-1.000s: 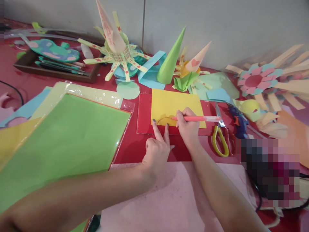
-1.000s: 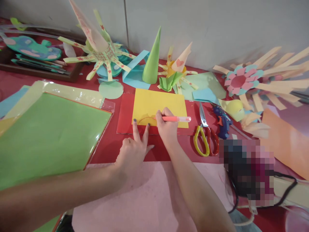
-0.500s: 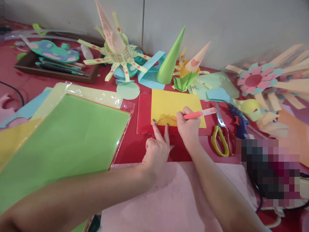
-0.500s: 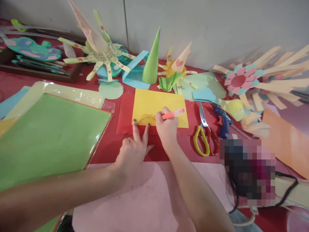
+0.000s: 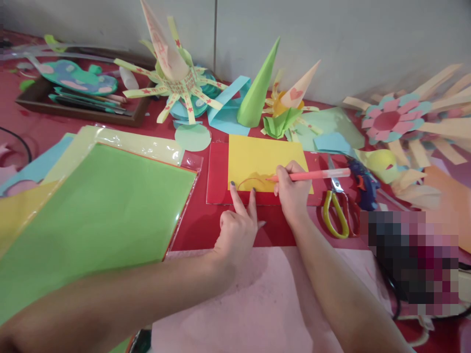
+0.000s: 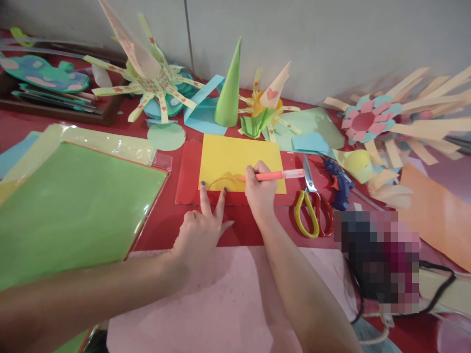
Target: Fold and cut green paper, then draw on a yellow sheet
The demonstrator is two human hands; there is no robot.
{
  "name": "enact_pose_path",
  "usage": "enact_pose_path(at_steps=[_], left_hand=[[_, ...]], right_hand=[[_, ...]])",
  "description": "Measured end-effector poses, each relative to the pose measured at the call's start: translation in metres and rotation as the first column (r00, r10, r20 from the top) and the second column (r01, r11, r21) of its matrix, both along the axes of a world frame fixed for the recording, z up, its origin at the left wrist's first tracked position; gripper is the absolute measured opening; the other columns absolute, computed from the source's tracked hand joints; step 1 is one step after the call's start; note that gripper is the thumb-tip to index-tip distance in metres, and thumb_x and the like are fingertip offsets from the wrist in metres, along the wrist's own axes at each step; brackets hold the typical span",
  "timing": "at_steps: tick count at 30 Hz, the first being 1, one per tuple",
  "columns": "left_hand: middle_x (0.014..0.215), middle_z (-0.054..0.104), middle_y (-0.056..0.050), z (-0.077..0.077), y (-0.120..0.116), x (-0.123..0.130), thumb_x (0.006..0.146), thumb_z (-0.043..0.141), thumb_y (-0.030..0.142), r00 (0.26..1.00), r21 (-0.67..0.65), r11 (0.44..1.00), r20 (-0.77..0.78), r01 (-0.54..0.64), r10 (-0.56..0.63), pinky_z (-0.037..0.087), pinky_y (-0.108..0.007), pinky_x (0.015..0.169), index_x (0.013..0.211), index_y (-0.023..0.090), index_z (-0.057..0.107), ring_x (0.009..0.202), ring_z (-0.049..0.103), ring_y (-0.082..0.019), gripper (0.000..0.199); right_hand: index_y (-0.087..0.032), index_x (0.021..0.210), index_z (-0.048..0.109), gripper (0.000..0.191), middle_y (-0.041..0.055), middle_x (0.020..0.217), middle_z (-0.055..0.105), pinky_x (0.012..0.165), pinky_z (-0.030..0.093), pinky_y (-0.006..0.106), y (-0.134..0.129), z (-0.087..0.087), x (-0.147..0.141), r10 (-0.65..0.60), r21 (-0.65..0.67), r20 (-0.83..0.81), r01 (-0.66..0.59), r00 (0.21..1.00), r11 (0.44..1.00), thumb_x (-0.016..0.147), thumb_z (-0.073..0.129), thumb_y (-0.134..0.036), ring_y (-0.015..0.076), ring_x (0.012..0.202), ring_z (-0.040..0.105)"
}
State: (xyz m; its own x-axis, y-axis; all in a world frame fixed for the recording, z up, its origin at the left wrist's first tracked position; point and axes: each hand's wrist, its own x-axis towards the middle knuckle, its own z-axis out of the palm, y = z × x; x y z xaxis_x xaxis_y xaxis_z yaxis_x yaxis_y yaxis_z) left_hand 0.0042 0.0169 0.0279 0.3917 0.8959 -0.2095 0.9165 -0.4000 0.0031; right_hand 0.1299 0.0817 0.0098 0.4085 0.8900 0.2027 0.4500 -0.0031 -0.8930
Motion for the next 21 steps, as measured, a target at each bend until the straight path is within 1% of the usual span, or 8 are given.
enact_pose_path(at_steps=[5,9,12,16,21], left_hand=[[0.137,0.023,-0.028,-0.0004,-0.0008,-0.0002,0.093,0.02,0.042,1.0,0.002,1.0,0.005,-0.01,0.01,0.038,-0.027,0.047,0.141,0.019,0.009,0.046,0.048,-0.008,0.055],[0.137,0.024,-0.028,-0.0003,-0.0002,-0.0003,0.093,0.021,0.042,1.0,-0.005,1.0,-0.004,-0.002,0.002,0.038,-0.027,0.047,0.141,0.019,0.011,0.047,0.049,-0.009,0.055],[0.136,0.024,-0.029,-0.0009,0.0003,-0.0006,0.093,0.022,0.041,1.0,0.004,1.0,-0.018,0.018,-0.018,0.038,-0.027,0.047,0.141,0.017,0.01,0.047,0.049,-0.009,0.055],[0.135,0.025,-0.03,-0.0008,0.001,-0.0008,0.093,0.023,0.039,0.998,0.017,0.999,-0.044,0.037,-0.036,0.038,-0.027,0.046,0.141,0.016,0.009,0.046,0.048,-0.008,0.056],[0.134,0.026,-0.032,0.0019,0.0003,0.0003,0.093,0.026,0.037,0.998,0.018,0.999,-0.044,0.048,-0.047,0.037,-0.027,0.045,0.141,0.013,0.012,0.045,0.047,-0.008,0.056]], right_hand=[[-0.022,0.053,0.027,0.033,-0.0085,0.041,0.03,0.043,0.033,0.023,-0.0001,-0.0014,-0.0004,0.128,-0.026,0.047,-0.127,0.991,0.992,0.078,0.049,-0.024,0.0084,0.038,0.035],[-0.022,0.053,0.027,0.033,-0.0079,0.043,0.03,0.047,0.034,0.022,0.0005,-0.0022,-0.001,0.156,-0.012,0.102,-0.156,0.982,0.988,0.079,0.048,-0.024,0.0084,0.042,0.035],[-0.022,0.053,0.025,0.032,-0.0076,0.046,0.026,0.046,0.03,0.022,0.0014,-0.0011,-0.0016,0.14,-0.003,0.177,-0.142,0.974,0.99,0.076,0.047,-0.019,0.008,0.044,0.03],[-0.021,0.053,0.021,0.03,-0.0073,0.047,0.022,0.045,0.025,0.023,0.0015,0.0013,-0.0017,0.075,0.006,0.277,-0.08,0.958,0.997,0.07,0.045,-0.012,0.0079,0.046,0.024],[-0.021,0.053,0.019,0.031,-0.0074,0.046,0.019,0.043,0.021,0.023,-0.0007,0.0016,-0.0014,0.034,-0.036,0.282,-0.025,0.959,0.999,0.067,0.044,-0.012,0.0081,0.046,0.02]])
